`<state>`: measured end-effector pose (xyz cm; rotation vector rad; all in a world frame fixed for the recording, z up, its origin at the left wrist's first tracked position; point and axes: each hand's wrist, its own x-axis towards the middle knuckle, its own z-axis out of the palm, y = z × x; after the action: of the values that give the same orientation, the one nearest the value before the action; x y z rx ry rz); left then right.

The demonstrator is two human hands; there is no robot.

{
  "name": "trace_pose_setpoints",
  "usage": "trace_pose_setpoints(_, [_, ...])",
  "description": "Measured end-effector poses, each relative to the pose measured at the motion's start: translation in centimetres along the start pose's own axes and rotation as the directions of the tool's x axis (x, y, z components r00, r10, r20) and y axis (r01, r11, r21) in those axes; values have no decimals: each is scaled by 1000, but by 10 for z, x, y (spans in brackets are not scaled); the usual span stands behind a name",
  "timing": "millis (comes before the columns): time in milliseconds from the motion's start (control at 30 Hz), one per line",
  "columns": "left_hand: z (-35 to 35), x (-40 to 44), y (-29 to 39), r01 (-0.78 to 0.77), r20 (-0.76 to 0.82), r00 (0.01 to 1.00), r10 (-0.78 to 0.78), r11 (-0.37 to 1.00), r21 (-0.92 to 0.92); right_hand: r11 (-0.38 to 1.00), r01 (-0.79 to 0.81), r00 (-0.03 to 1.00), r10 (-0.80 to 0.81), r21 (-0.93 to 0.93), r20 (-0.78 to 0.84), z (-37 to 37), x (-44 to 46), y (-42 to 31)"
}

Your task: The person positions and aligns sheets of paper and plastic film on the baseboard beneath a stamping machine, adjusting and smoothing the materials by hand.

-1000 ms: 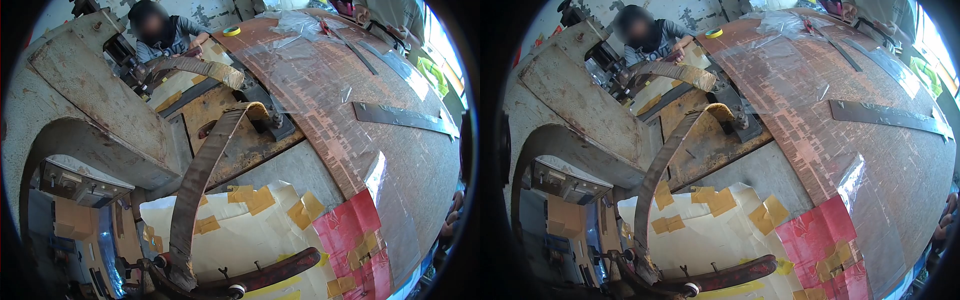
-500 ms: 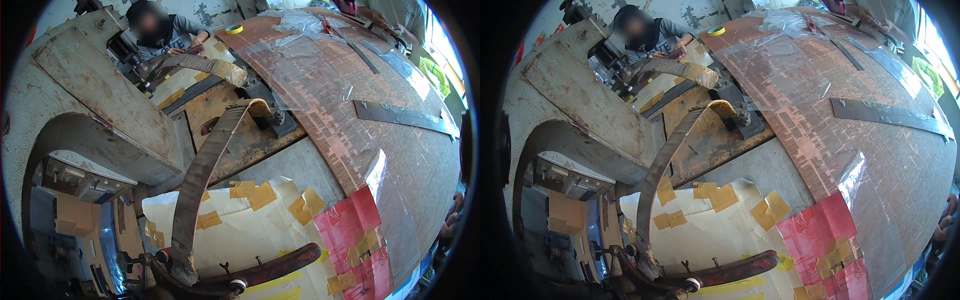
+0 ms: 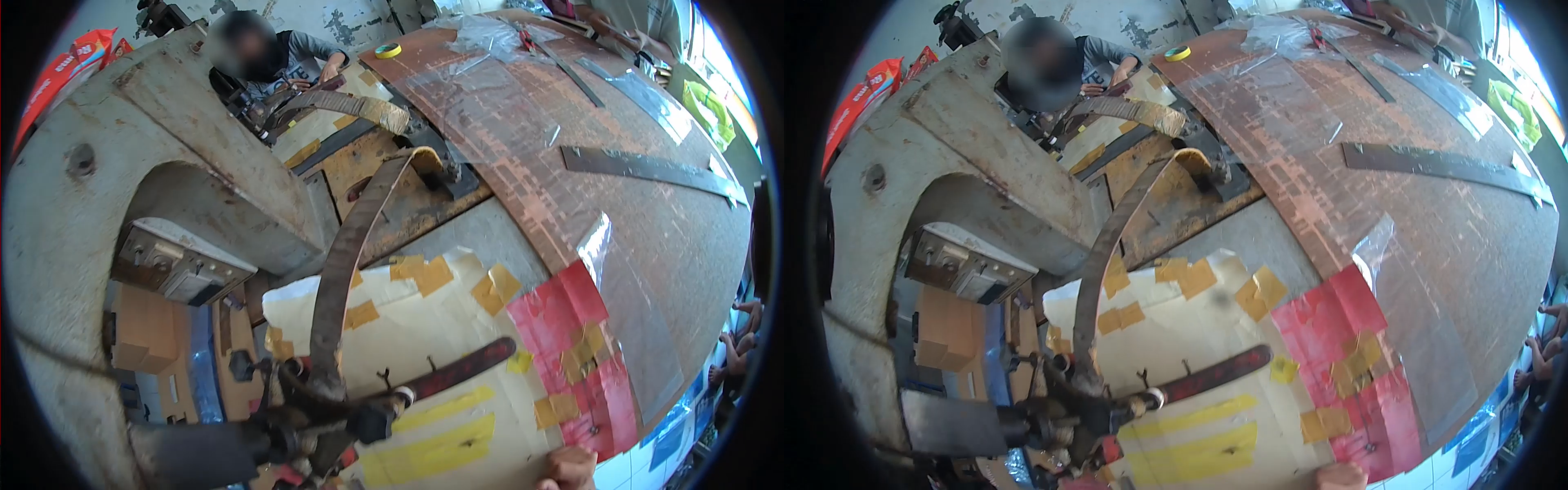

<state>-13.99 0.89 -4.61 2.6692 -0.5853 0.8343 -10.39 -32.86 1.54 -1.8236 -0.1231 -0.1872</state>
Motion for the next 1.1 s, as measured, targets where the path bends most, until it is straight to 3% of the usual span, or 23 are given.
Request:
trace_pose_setpoints(67, [-3, -9, 3, -34, -52, 998, 32, 999, -20, 989, 141, 987, -136, 52, -88, 6, -6, 23])
trace_pose_setpoints(100, [-6, -16, 5, -36, -61, 998, 34, 999, -27, 990, 138, 975, -139, -22, -173, 13, -1, 19])
trace_pose_setpoints(200, [-8, -37, 4, 18, 10, 1000, -18, 1000, -23, 993, 26, 996, -35, -111, -83, 3, -7, 15])
trace_pose_setpoints(233, [-8, -45, 3, 52, 51, 997, -51, 998, -21, 990, 52, 987, -70, -128, -143, 8, -6, 16])
trace_pose_setpoints(300, [-5, -32, 9, 75, -19, 997, -77, 994, -80, 982, 61, 974, -98, -178, -202, 14, -1, 10])
trace_pose_setpoints(400, [-14, -4, 8, -99, -156, 984, 88, 993, -63, 963, 64, 977, -113, -260, -179, 12, -3, 12])
trace_pose_setpoints(467, [-18, -7, 8, -45, -77, 996, 43, 999, -29, 964, 70, 970, -125, -256, -208, 15, -1, 9])
trace_pose_setpoints(533, [-20, -2, 14, 21, -91, 995, -31, 994, -108, 946, 96, 959, -171, -309, -225, 19, -1, 8])
trace_pose_setpoints(700, [-23, 3, 15, 29, -92, 995, -44, 988, -152, 900, 173, 950, -259, -399, -173, 27, -3, 8])
trace_pose_setpoints(800, [-30, 5, 16, 40, -36, 998, -48, 978, -206, 849, 228, 956, -288, -477, -55, 35, 2, -9])
trace_pose_setpoints(833, [-31, 6, 16, 39, -28, 999, -46, 977, -209, 845, 181, 973, -228, -504, -33, 38, -2, -12])
trace_pose_setpoints(1100, [-34, 5, 15, 34, -13, 999, -38, 973, -230, 738, 212, 961, -276, -640, 0, 81, -18, -30])
